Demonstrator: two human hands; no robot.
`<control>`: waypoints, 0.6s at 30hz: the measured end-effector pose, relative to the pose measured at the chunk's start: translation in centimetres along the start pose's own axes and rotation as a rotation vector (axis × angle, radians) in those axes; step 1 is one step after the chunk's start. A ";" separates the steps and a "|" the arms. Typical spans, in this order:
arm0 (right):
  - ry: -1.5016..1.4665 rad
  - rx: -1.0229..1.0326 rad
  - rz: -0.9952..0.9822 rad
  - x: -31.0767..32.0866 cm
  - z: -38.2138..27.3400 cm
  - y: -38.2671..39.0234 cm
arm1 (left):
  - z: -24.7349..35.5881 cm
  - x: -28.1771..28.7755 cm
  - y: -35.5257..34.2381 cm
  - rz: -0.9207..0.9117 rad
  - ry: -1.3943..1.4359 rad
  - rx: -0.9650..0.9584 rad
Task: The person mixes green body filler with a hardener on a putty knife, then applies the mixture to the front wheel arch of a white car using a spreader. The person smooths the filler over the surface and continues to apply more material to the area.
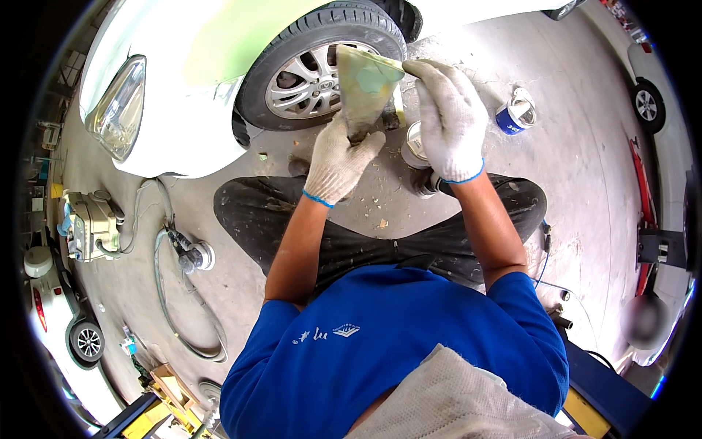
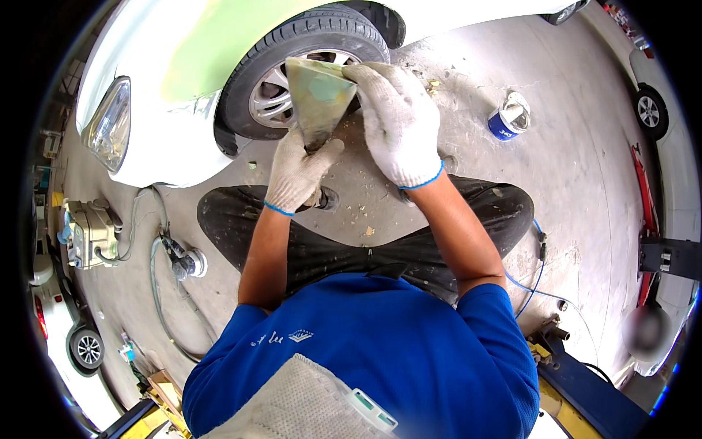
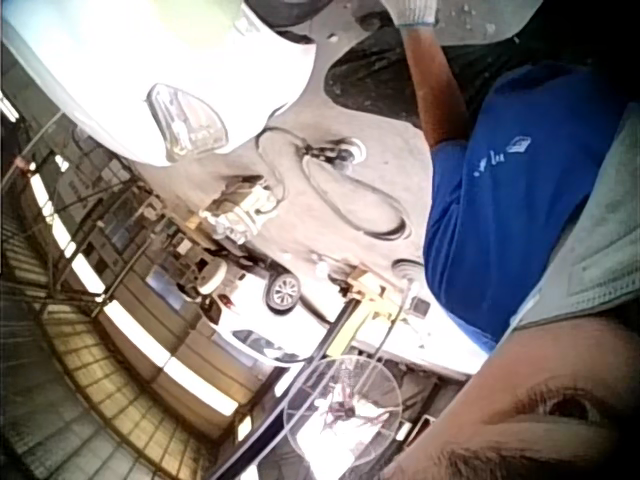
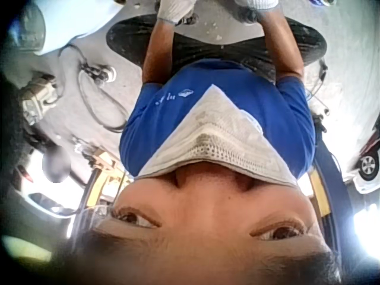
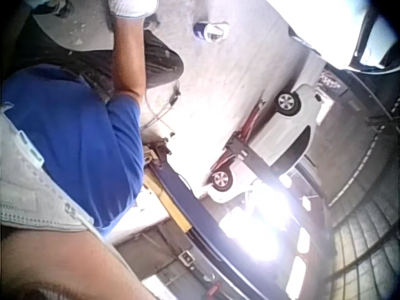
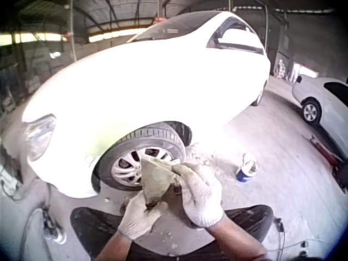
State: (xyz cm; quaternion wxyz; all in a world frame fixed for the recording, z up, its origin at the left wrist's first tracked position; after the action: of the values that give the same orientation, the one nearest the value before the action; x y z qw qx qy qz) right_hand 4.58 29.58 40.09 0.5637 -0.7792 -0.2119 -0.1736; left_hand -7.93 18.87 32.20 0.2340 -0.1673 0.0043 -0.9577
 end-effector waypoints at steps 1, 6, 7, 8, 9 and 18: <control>0.001 -0.037 0.026 -0.3 0.0 -0.1 | 0.3 -0.2 0.0 -0.012 -0.002 -0.017; -0.041 0.066 -0.131 0.0 -0.4 -0.7 | 0.4 0.2 0.2 0.018 0.003 0.027; -0.050 0.095 -0.082 0.6 0.0 -1.2 | 0.4 0.1 0.3 0.009 0.049 0.021; -0.060 0.128 -0.033 1.2 0.5 -2.0 | 0.4 0.0 0.2 -0.013 0.064 0.032; -0.071 0.162 0.016 1.5 1.0 -2.5 | 0.5 0.0 0.2 -0.035 0.079 0.043; 0.012 -0.052 -0.128 0.0 4.1 -2.6 | 2.6 0.9 0.2 0.034 0.167 0.004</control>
State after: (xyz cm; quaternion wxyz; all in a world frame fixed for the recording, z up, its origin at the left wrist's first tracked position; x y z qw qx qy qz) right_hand 3.37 34.18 40.96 0.5321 -0.7775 -0.2534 -0.2193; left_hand -7.77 18.41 34.92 0.2495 -0.0862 0.0248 -0.9642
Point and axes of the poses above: each hand's wrist, its own y-axis away from the middle knuckle, its own x-axis out of the back of the hand, z = x × y, the point moved 5 cm from there along -y, towards the middle knuckle, and after that the axes turned 3 degrees about -z, right-handed, at the moved point
